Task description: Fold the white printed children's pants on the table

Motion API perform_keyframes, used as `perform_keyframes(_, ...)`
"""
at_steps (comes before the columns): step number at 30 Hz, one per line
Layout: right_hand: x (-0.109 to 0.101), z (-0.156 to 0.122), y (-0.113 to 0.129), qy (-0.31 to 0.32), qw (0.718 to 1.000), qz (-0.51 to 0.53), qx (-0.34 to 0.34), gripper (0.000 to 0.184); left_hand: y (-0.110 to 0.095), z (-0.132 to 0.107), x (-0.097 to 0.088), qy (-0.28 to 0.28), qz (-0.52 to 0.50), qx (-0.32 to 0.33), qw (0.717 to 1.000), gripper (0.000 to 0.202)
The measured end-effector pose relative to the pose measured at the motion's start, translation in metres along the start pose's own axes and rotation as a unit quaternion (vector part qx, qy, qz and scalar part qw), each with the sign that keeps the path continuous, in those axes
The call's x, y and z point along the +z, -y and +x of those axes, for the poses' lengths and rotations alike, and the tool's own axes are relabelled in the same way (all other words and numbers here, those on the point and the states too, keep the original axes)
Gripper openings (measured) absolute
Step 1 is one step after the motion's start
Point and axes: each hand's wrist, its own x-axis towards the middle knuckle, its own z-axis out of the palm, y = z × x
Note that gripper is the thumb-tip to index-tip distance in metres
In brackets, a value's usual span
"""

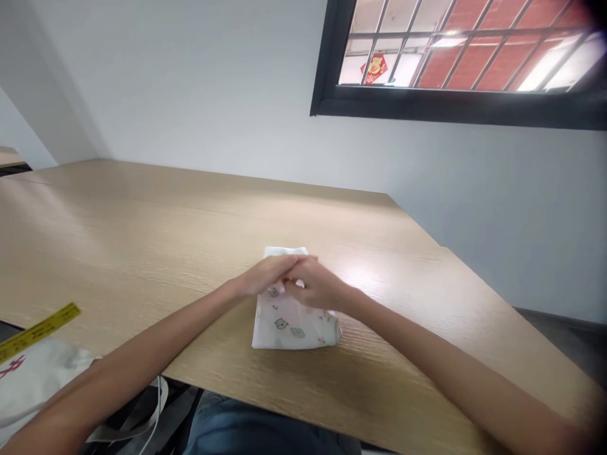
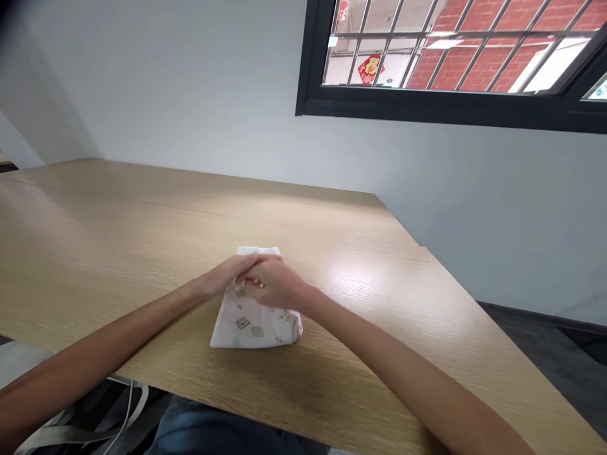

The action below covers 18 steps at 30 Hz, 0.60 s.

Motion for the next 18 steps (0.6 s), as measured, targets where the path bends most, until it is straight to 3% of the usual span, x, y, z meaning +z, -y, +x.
perform_keyframes(4, 0.030, -0.016, 0.009, 0.109, 0.994, -0.019, -0.007, 0.030, 0.012, 0.003, 0.002, 0.166, 0.102, 0.006, 0.981, 0.050)
perform_keyframes(6, 0.041, -0.021, 0.013, 0.116, 0.992, -0.049, -0.032, 0.042, 0.023, 0.009, -0.001, 0.194, 0.182, 0.025, 0.964, 0.046)
perform_keyframes(11, 0.055, -0.032, 0.030, 0.126, 0.988, -0.031, -0.088, 0.062, 0.048, 0.033, -0.009, 0.093, 0.335, 0.040, 0.937, 0.036)
perform_keyframes(18, 0.051, -0.034, 0.046, 0.167, 0.978, 0.085, -0.088, 0.056, 0.073, 0.048, -0.021, -0.058, 0.320, -0.027, 0.945, 0.043)
